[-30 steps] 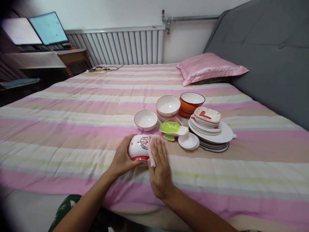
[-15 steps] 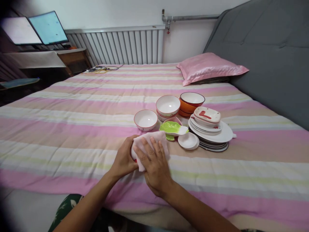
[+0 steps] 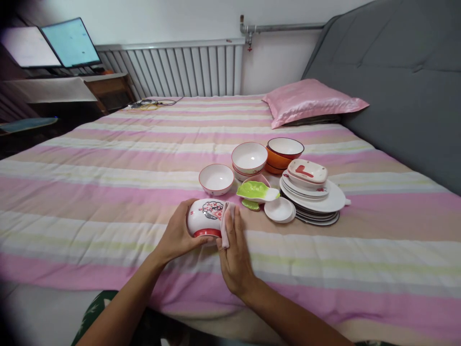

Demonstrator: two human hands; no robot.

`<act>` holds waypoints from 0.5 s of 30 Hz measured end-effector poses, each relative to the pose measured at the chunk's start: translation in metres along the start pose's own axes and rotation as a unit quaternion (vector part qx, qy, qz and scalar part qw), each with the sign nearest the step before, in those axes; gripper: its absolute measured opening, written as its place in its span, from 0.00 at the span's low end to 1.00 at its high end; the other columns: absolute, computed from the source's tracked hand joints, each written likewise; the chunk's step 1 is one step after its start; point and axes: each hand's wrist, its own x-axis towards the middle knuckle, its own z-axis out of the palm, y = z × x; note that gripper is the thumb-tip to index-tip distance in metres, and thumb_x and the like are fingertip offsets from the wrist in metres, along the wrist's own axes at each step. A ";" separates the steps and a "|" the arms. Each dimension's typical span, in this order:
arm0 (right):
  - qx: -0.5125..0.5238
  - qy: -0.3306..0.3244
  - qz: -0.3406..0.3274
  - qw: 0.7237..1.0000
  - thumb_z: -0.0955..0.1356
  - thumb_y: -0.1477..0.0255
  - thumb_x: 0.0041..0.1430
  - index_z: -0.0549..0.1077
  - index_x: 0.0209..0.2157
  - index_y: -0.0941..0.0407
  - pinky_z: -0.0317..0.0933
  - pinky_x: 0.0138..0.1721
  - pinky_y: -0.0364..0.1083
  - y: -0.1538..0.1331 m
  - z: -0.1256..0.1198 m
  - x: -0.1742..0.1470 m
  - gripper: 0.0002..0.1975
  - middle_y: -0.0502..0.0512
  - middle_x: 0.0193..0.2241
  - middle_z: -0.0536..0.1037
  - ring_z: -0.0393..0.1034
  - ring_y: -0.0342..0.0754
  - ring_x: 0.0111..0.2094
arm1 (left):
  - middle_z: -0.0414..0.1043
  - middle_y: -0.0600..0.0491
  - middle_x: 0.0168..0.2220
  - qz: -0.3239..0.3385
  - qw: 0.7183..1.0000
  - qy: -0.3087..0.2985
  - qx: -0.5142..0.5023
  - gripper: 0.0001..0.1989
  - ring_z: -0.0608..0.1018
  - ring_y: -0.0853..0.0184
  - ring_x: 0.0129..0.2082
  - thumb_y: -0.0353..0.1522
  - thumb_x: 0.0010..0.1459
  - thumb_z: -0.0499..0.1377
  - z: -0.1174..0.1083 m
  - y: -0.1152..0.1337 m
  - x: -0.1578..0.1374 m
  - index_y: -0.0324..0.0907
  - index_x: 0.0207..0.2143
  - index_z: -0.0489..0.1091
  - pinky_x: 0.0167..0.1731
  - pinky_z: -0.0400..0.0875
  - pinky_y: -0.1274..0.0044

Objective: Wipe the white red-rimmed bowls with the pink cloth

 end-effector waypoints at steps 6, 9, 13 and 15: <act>-0.026 -0.010 -0.056 0.998 0.55 0.74 0.65 0.40 0.65 0.52 0.41 0.61 0.63 0.001 0.000 -0.001 0.29 0.55 0.66 0.33 0.30 0.57 0.66 | 0.53 0.41 0.60 0.105 0.994 -0.022 0.030 0.50 0.60 0.51 0.59 0.44 0.41 0.68 -0.005 0.000 -0.002 0.43 0.61 0.45 0.56 0.59 0.61; -0.042 -0.014 -0.085 0.995 0.55 0.74 0.64 0.41 0.65 0.52 0.41 0.61 0.64 0.001 0.000 0.000 0.29 0.55 0.67 0.35 0.30 0.58 0.66 | 0.54 0.41 0.60 0.125 0.990 -0.046 0.051 0.45 0.58 0.51 0.60 0.40 0.43 0.67 -0.008 0.000 -0.001 0.43 0.61 0.48 0.58 0.57 0.61; -0.056 -0.031 -0.095 0.993 0.55 0.75 0.64 0.42 0.65 0.52 0.42 0.61 0.65 -0.002 -0.003 0.004 0.29 0.55 0.66 0.36 0.31 0.58 0.66 | 0.62 0.43 0.52 0.115 0.993 -0.030 0.028 0.40 0.66 0.52 0.53 0.38 0.43 0.67 -0.011 0.000 -0.001 0.44 0.56 0.54 0.52 0.64 0.62; -0.061 -0.036 -0.102 0.992 0.55 0.76 0.64 0.42 0.65 0.53 0.41 0.61 0.66 -0.007 -0.009 0.008 0.29 0.56 0.66 0.35 0.31 0.59 0.66 | 0.63 0.45 0.48 0.106 0.994 -0.011 0.003 0.38 0.68 0.54 0.48 0.38 0.42 0.67 -0.009 0.002 -0.002 0.44 0.55 0.55 0.48 0.66 0.64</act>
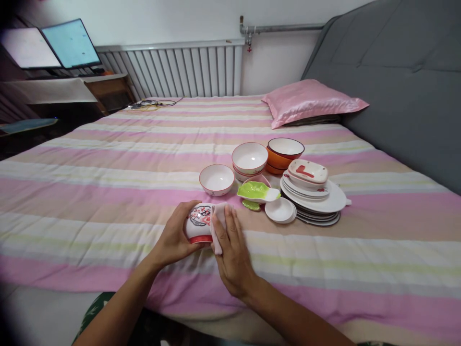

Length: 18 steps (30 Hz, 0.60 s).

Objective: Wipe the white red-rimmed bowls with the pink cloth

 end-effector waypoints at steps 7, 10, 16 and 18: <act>-0.095 0.031 -0.084 0.991 0.59 0.78 0.57 0.51 0.63 0.49 0.39 0.59 0.70 -0.013 -0.036 0.018 0.31 0.54 0.66 0.42 0.33 0.65 0.65 | 0.58 0.46 0.49 -0.025 0.979 0.158 -0.128 0.42 0.67 0.56 0.48 0.35 0.39 0.67 0.047 0.006 -0.009 0.43 0.55 0.50 0.48 0.66 0.65; -0.143 -0.011 -0.081 0.986 0.59 0.79 0.57 0.54 0.61 0.49 0.39 0.59 0.70 -0.008 -0.037 0.020 0.31 0.55 0.65 0.47 0.36 0.64 0.64 | 0.56 0.44 0.51 -0.031 0.977 0.170 -0.123 0.41 0.65 0.54 0.51 0.33 0.40 0.65 0.068 0.000 -0.012 0.43 0.56 0.49 0.50 0.63 0.62; -0.160 -0.030 -0.063 0.985 0.60 0.78 0.56 0.54 0.62 0.49 0.38 0.59 0.69 -0.001 -0.026 0.014 0.31 0.54 0.65 0.48 0.35 0.63 0.64 | 0.56 0.42 0.53 -0.013 0.990 0.133 -0.054 0.40 0.64 0.52 0.53 0.31 0.41 0.64 0.062 0.000 -0.010 0.41 0.56 0.49 0.52 0.61 0.59; -0.157 -0.037 -0.072 0.984 0.60 0.78 0.56 0.53 0.62 0.49 0.37 0.60 0.69 -0.005 -0.025 0.013 0.32 0.53 0.65 0.48 0.35 0.63 0.65 | 0.57 0.41 0.53 0.009 0.991 0.131 -0.011 0.40 0.64 0.52 0.54 0.30 0.43 0.62 0.055 0.004 -0.009 0.40 0.58 0.49 0.53 0.61 0.58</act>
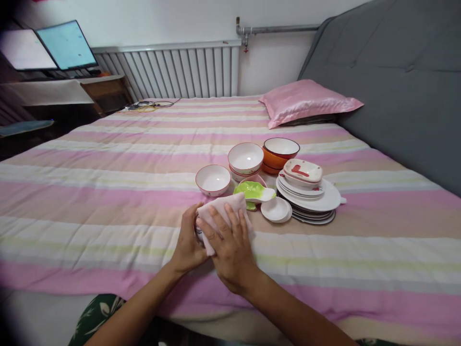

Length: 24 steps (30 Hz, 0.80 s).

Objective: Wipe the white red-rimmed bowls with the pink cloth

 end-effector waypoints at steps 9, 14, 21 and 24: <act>0.032 -0.002 0.010 0.999 0.59 0.77 0.56 0.50 0.63 0.47 0.35 0.60 0.68 -0.005 0.004 -0.002 0.33 0.49 0.66 0.43 0.32 0.61 0.65 | 0.67 0.48 0.43 -0.046 0.998 -0.033 0.000 0.26 0.72 0.60 0.43 0.28 0.44 0.60 -0.008 0.008 0.004 0.42 0.48 0.60 0.42 0.70 0.67; 0.135 0.053 0.112 0.983 0.56 0.72 0.63 0.47 0.64 0.49 0.37 0.62 0.64 0.000 0.012 -0.004 0.28 0.50 0.66 0.40 0.32 0.57 0.66 | 0.66 0.47 0.46 -0.068 0.997 -0.035 0.013 0.34 0.71 0.59 0.45 0.33 0.41 0.64 -0.010 0.009 0.007 0.41 0.52 0.57 0.44 0.69 0.67; 0.263 0.108 0.230 0.931 0.53 0.68 0.67 0.43 0.64 0.50 0.38 0.64 0.58 0.005 0.022 -0.005 0.25 0.51 0.66 0.45 0.37 0.50 0.66 | 0.66 0.47 0.45 -0.103 0.994 -0.034 0.020 0.40 0.72 0.59 0.42 0.42 0.37 0.69 -0.012 0.011 0.007 0.42 0.52 0.56 0.42 0.69 0.68; 0.240 0.099 0.217 0.941 0.53 0.69 0.67 0.44 0.64 0.50 0.40 0.63 0.58 0.004 0.019 -0.004 0.26 0.51 0.66 0.44 0.36 0.51 0.66 | 0.66 0.48 0.44 -0.111 0.993 -0.034 0.019 0.40 0.72 0.60 0.41 0.42 0.37 0.68 -0.013 0.010 0.006 0.42 0.51 0.57 0.41 0.69 0.68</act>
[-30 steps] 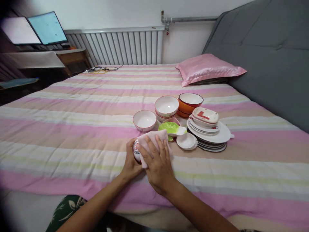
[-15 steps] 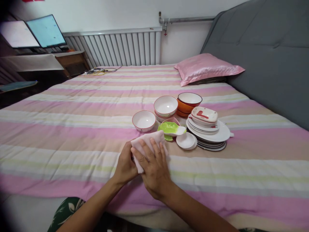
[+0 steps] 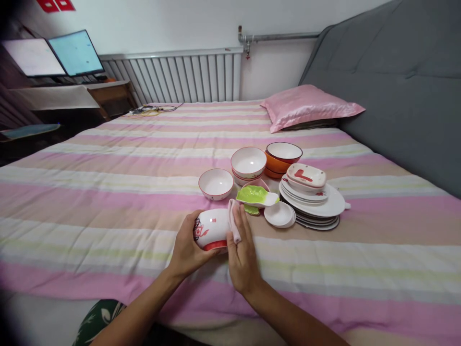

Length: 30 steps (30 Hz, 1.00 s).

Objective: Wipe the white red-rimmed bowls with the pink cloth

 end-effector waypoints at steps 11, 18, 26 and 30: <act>-0.181 -0.086 -0.204 0.958 0.58 0.77 0.59 0.49 0.63 0.46 0.33 0.59 0.70 -0.010 0.002 -0.006 0.31 0.50 0.67 0.37 0.29 0.63 0.65 | 0.66 0.49 0.43 0.010 0.999 -0.001 -0.032 0.29 0.72 0.61 0.41 0.29 0.42 0.62 0.001 -0.001 0.000 0.42 0.49 0.58 0.40 0.69 0.69; -0.057 -0.037 -0.074 0.995 0.55 0.72 0.66 0.44 0.64 0.48 0.40 0.61 0.64 0.005 0.010 -0.010 0.27 0.52 0.67 0.32 0.30 0.57 0.66 | 0.66 0.49 0.42 -0.055 0.998 0.002 -0.005 0.36 0.73 0.60 0.39 0.37 0.36 0.68 -0.005 -0.001 0.008 0.41 0.48 0.57 0.40 0.70 0.66; 0.014 -0.051 -0.012 0.999 0.54 0.68 0.67 0.39 0.65 0.50 0.38 0.63 0.60 0.011 0.011 -0.009 0.28 0.51 0.66 0.38 0.29 0.51 0.66 | 0.62 0.41 0.50 -0.023 0.998 -0.012 0.057 0.46 0.71 0.52 0.48 0.46 0.36 0.68 -0.018 -0.003 0.009 0.39 0.54 0.53 0.43 0.69 0.62; -0.021 -0.076 -0.051 0.996 0.55 0.69 0.66 0.42 0.64 0.49 0.40 0.62 0.61 0.006 0.010 -0.011 0.27 0.51 0.67 0.35 0.30 0.54 0.66 | 0.57 0.37 0.57 0.112 0.984 -0.019 0.135 0.48 0.61 0.47 0.58 0.44 0.43 0.65 -0.021 -0.003 0.007 0.39 0.61 0.46 0.56 0.54 0.54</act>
